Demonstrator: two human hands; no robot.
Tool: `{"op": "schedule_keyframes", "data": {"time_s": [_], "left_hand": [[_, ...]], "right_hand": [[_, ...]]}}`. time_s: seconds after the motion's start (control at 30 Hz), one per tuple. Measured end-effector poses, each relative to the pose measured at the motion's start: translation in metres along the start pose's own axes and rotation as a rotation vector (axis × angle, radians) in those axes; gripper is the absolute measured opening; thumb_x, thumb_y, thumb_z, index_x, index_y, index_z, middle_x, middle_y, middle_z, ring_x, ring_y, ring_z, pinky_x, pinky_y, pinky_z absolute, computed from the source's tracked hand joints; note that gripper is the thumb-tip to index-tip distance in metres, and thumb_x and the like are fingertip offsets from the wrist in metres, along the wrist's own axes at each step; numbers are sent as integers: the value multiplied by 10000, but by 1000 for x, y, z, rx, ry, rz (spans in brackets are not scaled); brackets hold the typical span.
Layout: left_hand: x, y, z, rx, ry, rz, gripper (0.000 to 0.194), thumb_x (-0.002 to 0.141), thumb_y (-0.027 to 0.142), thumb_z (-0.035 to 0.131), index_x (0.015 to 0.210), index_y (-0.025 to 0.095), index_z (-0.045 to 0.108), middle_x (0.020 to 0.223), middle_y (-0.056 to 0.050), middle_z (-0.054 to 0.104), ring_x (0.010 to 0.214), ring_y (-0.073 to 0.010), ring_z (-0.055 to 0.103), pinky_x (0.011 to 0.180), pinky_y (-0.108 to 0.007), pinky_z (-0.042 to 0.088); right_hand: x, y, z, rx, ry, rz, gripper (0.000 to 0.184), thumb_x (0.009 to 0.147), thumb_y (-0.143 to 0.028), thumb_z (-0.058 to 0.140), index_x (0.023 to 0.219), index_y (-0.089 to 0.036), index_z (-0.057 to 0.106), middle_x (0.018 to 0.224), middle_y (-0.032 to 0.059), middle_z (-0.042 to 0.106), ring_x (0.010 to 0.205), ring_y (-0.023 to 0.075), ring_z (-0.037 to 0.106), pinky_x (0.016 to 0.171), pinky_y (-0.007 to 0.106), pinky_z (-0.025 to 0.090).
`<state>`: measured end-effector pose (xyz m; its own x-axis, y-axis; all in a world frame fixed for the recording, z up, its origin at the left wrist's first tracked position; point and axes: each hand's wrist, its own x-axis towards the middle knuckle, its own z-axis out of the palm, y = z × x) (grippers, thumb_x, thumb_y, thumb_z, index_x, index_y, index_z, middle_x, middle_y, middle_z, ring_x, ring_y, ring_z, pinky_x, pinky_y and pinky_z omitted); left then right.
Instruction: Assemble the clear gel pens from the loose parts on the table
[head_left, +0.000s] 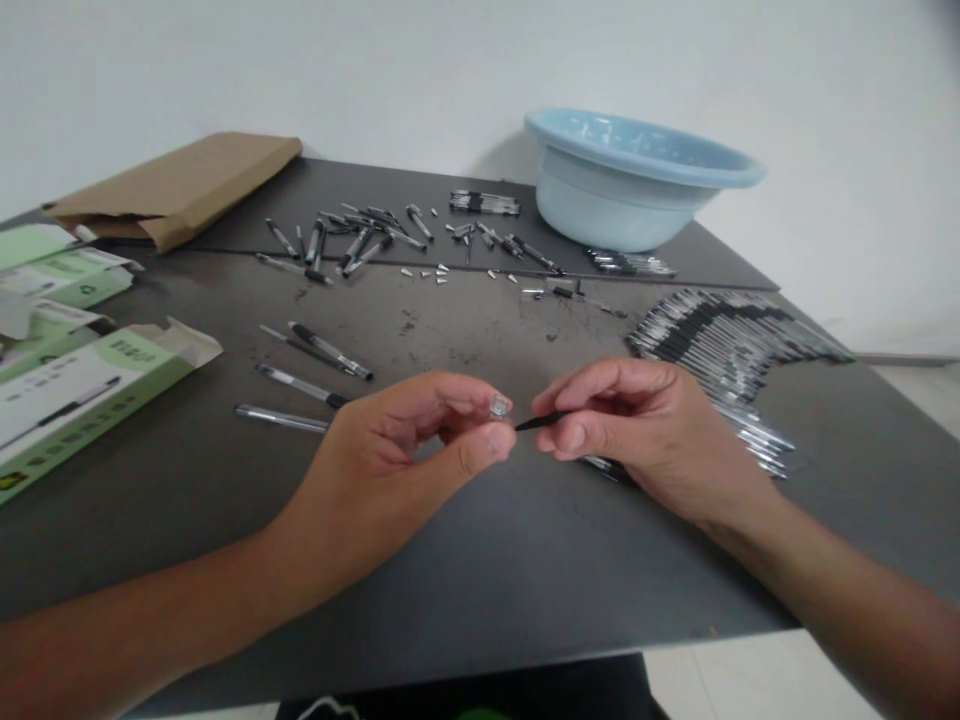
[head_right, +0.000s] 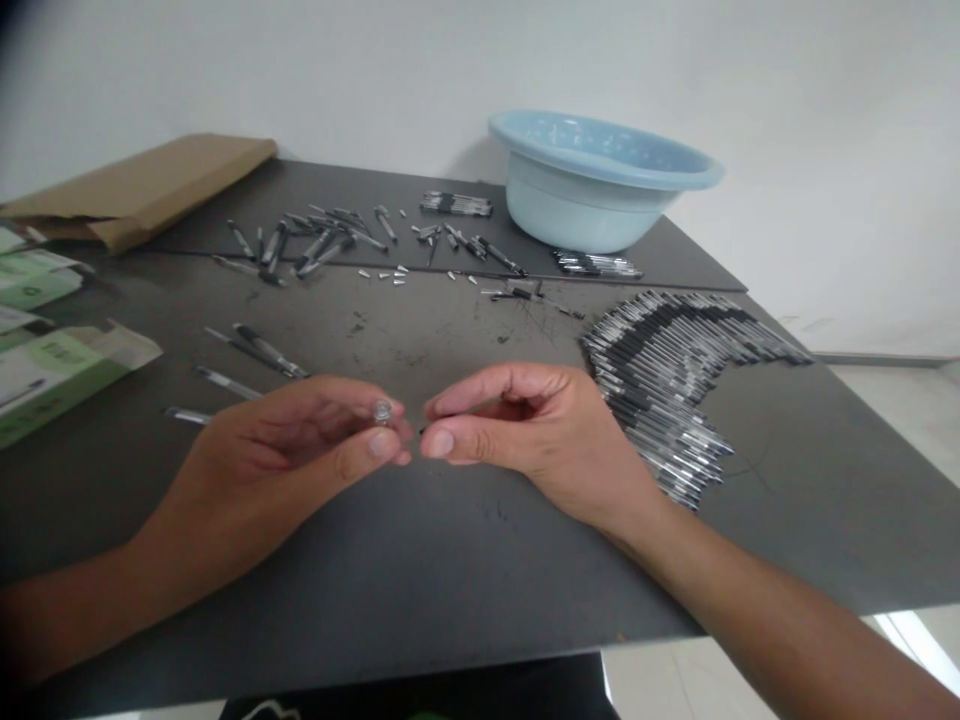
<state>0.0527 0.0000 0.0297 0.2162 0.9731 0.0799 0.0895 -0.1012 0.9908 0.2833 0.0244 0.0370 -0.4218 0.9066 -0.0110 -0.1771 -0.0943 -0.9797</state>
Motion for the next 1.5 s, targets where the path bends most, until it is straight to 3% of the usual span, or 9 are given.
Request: {"op": "schedule_keyframes", "data": {"time_s": [0.27, 0.4, 0.53, 0.7, 1.0, 1.23, 1.5], "left_hand": [[2, -1, -1, -5, -36, -13, 71, 869, 279, 871, 909, 275, 812, 837, 51, 809, 764, -110, 713, 664, -167, 532], [0, -1, -2, 56, -82, 30, 83, 853, 311, 891, 898, 299, 822, 823, 60, 804, 764, -122, 715, 674, -184, 535], [-2, 1, -2, 62, -108, 99, 98, 830, 296, 910, 886, 303, 829, 839, 60, 809, 758, -130, 719, 702, -208, 545], [-2, 3, -1, 30, -102, 118, 109, 821, 257, 907, 894, 300, 840, 826, 49, 806, 748, -143, 734, 672, -219, 550], [-2, 2, -1, 44, -108, 114, 113, 808, 331, 917, 874, 284, 838, 807, 3, 804, 729, -186, 735, 662, -272, 574], [-2, 1, -3, 155, -85, 180, 102, 789, 279, 919, 855, 304, 845, 804, 6, 796, 733, -187, 727, 635, -249, 548], [-2, 1, -5, 255, -101, 345, 102, 840, 263, 905, 906, 320, 851, 844, 15, 810, 756, -177, 736, 711, -267, 574]], "right_hand": [[-2, 3, 5, 56, -17, -13, 180, 780, -132, 933, 885, -262, 865, 799, -4, 832, 668, 113, 799, 655, 166, 671], [-4, -3, 12, -68, 44, -90, 229, 685, -137, 993, 837, -253, 868, 739, -12, 817, 540, 71, 717, 492, 97, 572], [-8, -5, 17, -184, 112, -218, 272, 617, -159, 1025, 813, -269, 871, 749, -9, 817, 649, 115, 759, 588, 166, 629], [-9, 0, 20, -216, 92, -274, 287, 618, -175, 1025, 839, -273, 871, 791, -8, 835, 705, 137, 786, 651, 207, 656], [-9, 1, 23, -188, 161, -250, 362, 529, -206, 1065, 787, -253, 815, 712, -33, 805, 586, 131, 740, 542, 204, 610], [-14, -4, 19, -371, 172, -336, 294, 601, -296, 1046, 748, -243, 797, 716, -4, 794, 606, 151, 723, 543, 249, 587], [-13, -1, 20, -334, 97, -379, 256, 646, -273, 1023, 814, -260, 830, 759, 5, 810, 664, 166, 754, 594, 271, 625]]}}
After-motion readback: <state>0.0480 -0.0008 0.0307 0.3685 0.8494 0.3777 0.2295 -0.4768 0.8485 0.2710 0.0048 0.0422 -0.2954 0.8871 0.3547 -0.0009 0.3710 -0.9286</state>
